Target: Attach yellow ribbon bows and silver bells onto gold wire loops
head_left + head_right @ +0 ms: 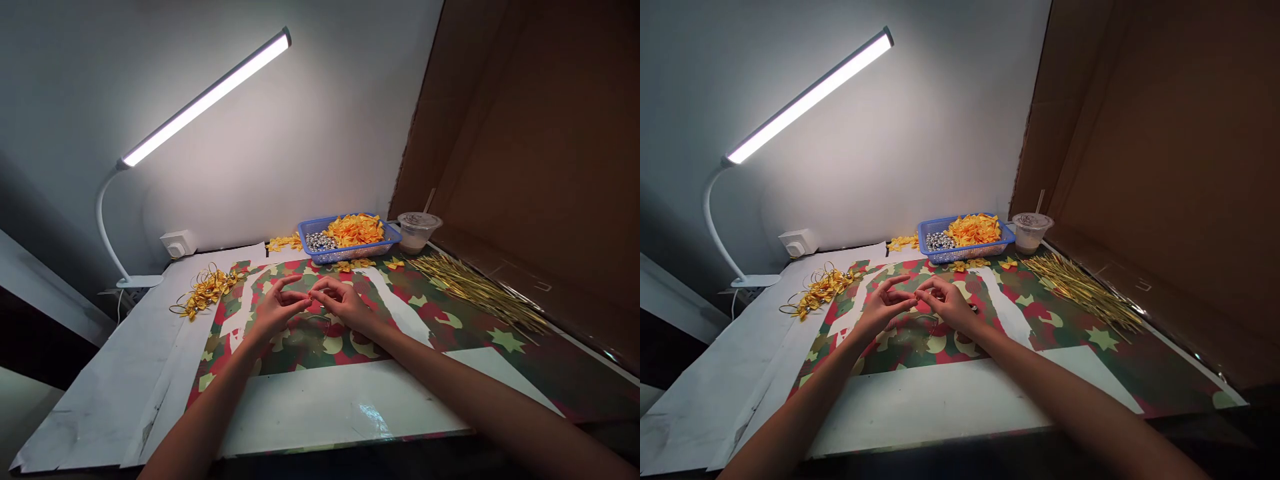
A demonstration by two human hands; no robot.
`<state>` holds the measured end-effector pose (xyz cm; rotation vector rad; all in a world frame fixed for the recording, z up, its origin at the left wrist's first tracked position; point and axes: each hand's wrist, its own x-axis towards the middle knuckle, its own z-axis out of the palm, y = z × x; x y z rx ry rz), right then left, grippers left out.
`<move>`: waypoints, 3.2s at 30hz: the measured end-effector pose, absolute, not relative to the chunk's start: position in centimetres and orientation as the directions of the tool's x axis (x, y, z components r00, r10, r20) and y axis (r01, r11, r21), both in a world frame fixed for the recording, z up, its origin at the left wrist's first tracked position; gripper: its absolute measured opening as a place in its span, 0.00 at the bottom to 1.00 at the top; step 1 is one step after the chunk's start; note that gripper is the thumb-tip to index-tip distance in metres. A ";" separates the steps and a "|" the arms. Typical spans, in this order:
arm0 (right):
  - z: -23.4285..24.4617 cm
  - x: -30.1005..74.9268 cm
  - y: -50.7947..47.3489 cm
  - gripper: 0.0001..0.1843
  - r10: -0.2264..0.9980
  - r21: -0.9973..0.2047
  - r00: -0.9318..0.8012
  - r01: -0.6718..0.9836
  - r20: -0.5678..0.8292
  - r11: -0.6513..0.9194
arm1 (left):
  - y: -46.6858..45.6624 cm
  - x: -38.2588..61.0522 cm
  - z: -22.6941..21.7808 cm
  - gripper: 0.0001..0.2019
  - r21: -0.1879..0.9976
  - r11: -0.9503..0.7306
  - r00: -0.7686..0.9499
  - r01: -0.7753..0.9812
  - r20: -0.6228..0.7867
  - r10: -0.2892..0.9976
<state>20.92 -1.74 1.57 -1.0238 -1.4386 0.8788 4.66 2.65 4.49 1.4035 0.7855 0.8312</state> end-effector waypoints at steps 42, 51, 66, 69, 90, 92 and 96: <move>1.6 21.0 -1.8 0.18 0.986 -0.986 -0.075 -0.084 0.149 0.142 | 3.0 4.6 4.3 0.26 0.999 0.002 0.477 -0.039 0.017 0.879; 1.5 21.0 -1.6 0.19 0.982 -0.984 -0.110 -0.105 0.154 0.142 | 3.2 4.6 4.2 0.28 0.998 0.037 0.491 -0.047 -0.009 0.871; 1.9 21.0 -1.9 0.18 0.985 -0.983 -0.102 -0.130 0.140 0.126 | 3.3 4.6 4.0 0.26 0.994 0.069 0.512 -0.079 -0.019 0.859; 1.8 21.0 -1.9 0.18 0.985 -0.984 -0.099 -0.124 0.138 0.126 | 3.2 4.6 4.1 0.25 0.995 0.070 0.516 -0.077 -0.020 0.856; 2.0 20.9 -2.0 0.19 0.991 -0.987 -0.074 -0.125 0.115 0.105 | 3.5 4.5 3.9 0.22 0.995 0.075 0.497 -0.067 -0.032 0.867; 2.2 20.9 -2.1 0.19 0.991 -0.986 -0.067 -0.129 0.114 0.105 | 3.6 4.5 3.9 0.21 0.994 0.090 0.502 -0.068 -0.044 0.864; 2.3 20.9 -2.1 0.20 0.992 -0.985 -0.053 -0.141 0.111 0.103 | 3.4 4.4 4.0 0.22 0.990 0.130 0.526 -0.054 -0.083 0.846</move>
